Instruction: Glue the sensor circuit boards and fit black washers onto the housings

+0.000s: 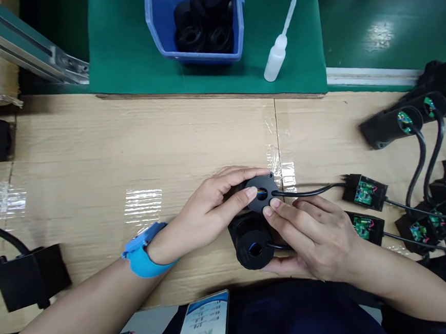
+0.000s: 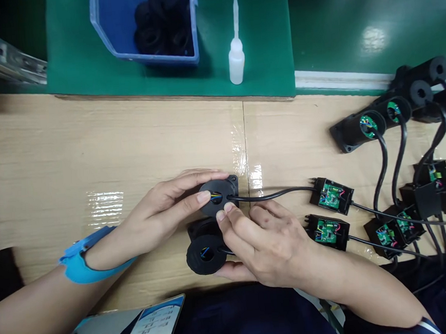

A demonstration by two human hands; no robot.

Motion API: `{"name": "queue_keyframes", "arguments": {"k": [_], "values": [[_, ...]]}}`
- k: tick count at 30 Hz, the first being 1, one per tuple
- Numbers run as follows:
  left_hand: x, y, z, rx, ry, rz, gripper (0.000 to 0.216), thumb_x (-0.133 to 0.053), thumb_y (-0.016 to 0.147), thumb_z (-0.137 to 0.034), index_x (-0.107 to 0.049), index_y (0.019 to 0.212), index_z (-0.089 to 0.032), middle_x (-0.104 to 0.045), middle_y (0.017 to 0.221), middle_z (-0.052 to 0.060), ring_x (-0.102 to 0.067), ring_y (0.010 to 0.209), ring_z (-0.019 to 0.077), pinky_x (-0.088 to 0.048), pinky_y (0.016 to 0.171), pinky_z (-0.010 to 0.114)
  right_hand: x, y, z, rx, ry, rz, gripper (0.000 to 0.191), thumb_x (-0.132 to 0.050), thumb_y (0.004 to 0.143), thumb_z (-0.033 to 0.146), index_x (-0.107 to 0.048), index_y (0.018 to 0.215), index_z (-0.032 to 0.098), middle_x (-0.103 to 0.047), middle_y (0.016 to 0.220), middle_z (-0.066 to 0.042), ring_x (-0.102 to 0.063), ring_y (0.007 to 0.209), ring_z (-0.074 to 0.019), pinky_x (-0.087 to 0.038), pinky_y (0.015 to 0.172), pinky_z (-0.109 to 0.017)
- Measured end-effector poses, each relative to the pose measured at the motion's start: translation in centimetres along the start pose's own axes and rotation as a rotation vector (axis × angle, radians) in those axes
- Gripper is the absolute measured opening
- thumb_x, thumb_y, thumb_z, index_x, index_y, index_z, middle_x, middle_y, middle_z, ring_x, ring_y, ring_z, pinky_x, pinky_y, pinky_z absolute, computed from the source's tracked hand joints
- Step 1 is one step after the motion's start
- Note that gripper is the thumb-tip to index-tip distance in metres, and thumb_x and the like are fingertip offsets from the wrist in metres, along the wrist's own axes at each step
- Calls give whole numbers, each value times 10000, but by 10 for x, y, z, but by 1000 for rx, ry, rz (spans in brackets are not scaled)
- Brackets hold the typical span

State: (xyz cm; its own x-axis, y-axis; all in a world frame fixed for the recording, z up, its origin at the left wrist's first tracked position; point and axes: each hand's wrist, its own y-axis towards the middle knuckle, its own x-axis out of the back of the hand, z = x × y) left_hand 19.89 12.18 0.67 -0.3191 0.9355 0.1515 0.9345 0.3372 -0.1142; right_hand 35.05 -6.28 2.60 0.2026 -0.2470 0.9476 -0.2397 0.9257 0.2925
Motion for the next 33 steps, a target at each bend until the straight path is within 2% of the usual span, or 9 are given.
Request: {"name": "queue_keyframes", "arguments": {"k": [6,9,12,15,20,23,27,33], "values": [[2,12,-3,60,-43,-2,204,-586,1011,-332,-729,1124,-241,-774,1154,17,-726,1084,209,-579,997,356,-1,0,0,-26,38,6,557,-674,919,516,-680,1230,53,-741,1134,-122,-669,864,-206,-530,799,-373],[4,15,-3,73,-37,-5,210,-590,1009,-358,-741,1062,-223,-788,1115,32,-739,1049,220,-595,962,366,-1,0,0,-32,37,5,577,-661,924,554,-692,1228,65,-745,1134,-125,-671,863,-207,-531,793,-372],[7,16,-3,93,-65,23,287,-521,1045,-368,-756,1128,-223,-780,1197,45,-732,1125,230,-607,978,372,-1,0,0,-39,30,-10,561,-647,930,559,-707,1209,76,-756,1141,-120,-678,862,-210,-544,792,-371],[12,15,-2,63,-53,39,340,-445,1076,-336,-747,1205,-251,-748,1290,26,-693,1231,215,-573,1072,376,-1,-1,1,-40,23,-23,520,-647,929,532,-720,1187,86,-770,1127,-113,-690,849,-216,-567,790,-379],[27,11,1,-37,53,119,351,-454,1059,-258,-688,1315,-317,-685,1401,-15,-626,1337,182,-496,1169,369,1,3,2,-43,34,-29,503,-671,915,520,-733,1167,90,-787,1073,-112,-716,873,-220,-600,782,-359],[34,6,5,-136,153,171,462,-543,991,-194,-591,1427,-338,-608,1497,5,-585,1386,205,-504,1161,402,0,7,2,-41,40,-70,474,-683,908,501,-748,1129,86,-798,1002,-104,-732,880,-211,-616,770,-334],[32,1,10,-207,246,125,680,-759,828,-222,-544,1464,-325,-598,1505,50,-583,1388,257,-529,1133,424,-5,6,1,-14,-12,-111,420,-675,910,484,-776,1065,107,-793,936,-94,-726,806,-195,-624,757,-323],[23,5,10,-193,199,70,601,-756,813,-218,-609,1393,-279,-662,1428,39,-608,1350,247,-482,1168,418,-4,4,-3,35,-35,-60,278,-673,908,370,-791,1009,139,-763,944,-96,-721,886,-206,-621,824,-313]]}}
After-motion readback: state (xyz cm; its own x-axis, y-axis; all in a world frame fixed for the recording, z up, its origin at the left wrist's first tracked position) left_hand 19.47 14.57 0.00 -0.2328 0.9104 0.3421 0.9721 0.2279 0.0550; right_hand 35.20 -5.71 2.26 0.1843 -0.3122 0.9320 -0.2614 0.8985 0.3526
